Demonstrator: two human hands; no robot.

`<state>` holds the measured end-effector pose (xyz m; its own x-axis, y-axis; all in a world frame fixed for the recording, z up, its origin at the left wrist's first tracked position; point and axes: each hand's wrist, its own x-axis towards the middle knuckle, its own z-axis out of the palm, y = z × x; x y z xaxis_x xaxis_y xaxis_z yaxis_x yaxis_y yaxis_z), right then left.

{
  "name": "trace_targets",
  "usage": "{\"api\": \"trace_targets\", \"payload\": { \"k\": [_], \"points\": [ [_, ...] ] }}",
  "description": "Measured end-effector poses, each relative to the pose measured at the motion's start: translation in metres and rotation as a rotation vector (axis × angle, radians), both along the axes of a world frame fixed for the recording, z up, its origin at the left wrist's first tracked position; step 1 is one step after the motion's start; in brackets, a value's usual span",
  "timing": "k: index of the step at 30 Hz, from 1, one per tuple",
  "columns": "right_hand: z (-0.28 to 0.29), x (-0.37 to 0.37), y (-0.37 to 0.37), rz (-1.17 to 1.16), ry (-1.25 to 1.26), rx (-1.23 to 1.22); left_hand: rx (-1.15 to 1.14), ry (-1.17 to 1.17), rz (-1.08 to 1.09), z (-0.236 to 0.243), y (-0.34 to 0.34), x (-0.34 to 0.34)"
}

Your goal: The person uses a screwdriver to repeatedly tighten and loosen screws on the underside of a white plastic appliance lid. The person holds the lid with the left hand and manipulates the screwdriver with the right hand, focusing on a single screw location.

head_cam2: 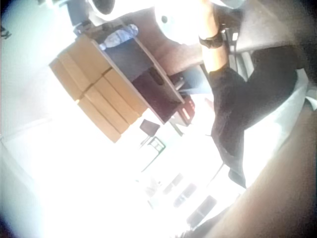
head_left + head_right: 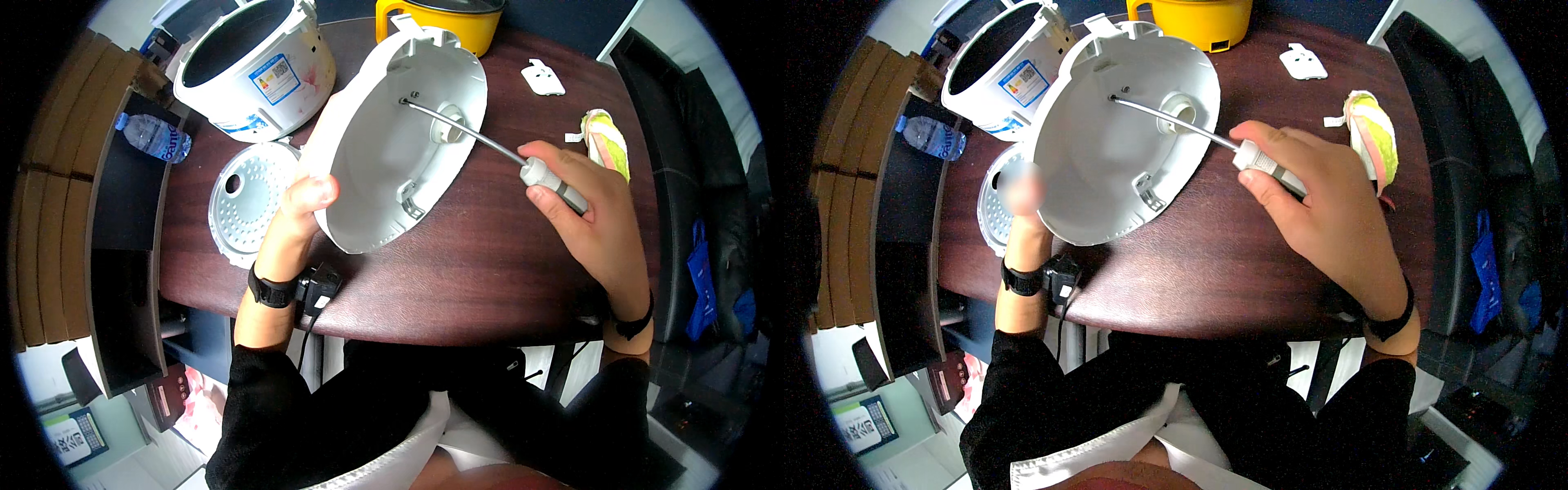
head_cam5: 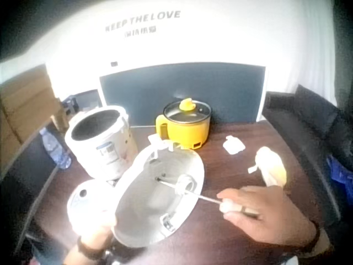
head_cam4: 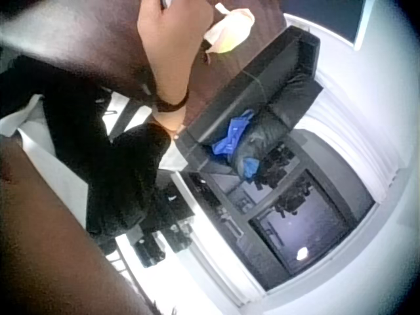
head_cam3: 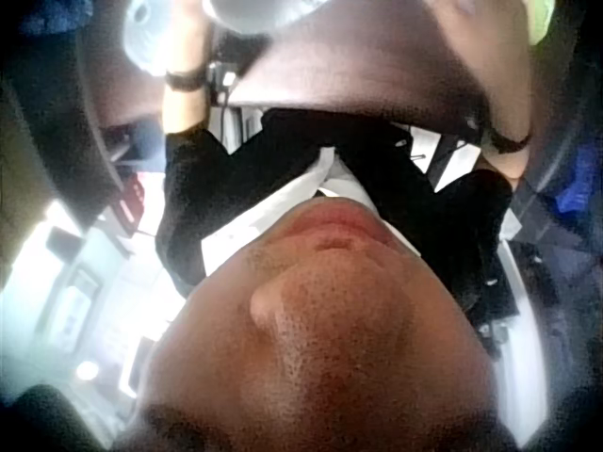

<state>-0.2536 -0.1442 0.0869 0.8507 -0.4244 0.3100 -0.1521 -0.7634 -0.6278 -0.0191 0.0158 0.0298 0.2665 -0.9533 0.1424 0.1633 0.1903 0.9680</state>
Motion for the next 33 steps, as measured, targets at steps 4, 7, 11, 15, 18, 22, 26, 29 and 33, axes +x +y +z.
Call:
{"api": "trace_targets", "payload": {
  "k": [4,7,11,15,18,22,26,29,33],
  "points": [
    [-0.010,0.007,0.005,0.030,0.062,0.523,-0.010,-0.035,0.020,-0.002,0.002,0.002],
    [-0.009,0.008,0.006,0.055,0.115,0.880,-0.019,-0.078,0.047,-0.002,0.002,0.003],
    [-0.017,0.008,0.013,0.128,0.043,1.385,-0.060,-0.186,0.105,0.000,-0.007,0.001],
    [-0.017,0.010,0.015,0.177,0.055,1.558,-0.088,-0.237,0.152,0.002,-0.011,0.001],
    [-0.013,0.009,0.005,0.142,0.118,1.159,-0.076,-0.173,0.107,0.002,-0.008,0.003],
    [-0.014,0.008,0.002,0.034,0.004,0.271,-0.077,-0.077,0.024,0.002,0.000,0.005],
    [-0.011,0.008,0.001,-0.028,-0.045,0.002,-0.104,-0.057,-0.012,0.000,0.000,0.007],
    [-0.009,0.006,0.001,-0.045,-0.025,-0.145,-0.109,-0.049,-0.028,-0.002,-0.002,0.009],
    [-0.009,0.004,-0.001,-0.048,-0.024,-0.216,-0.080,-0.036,-0.034,0.002,-0.001,0.007]
  ]
}}
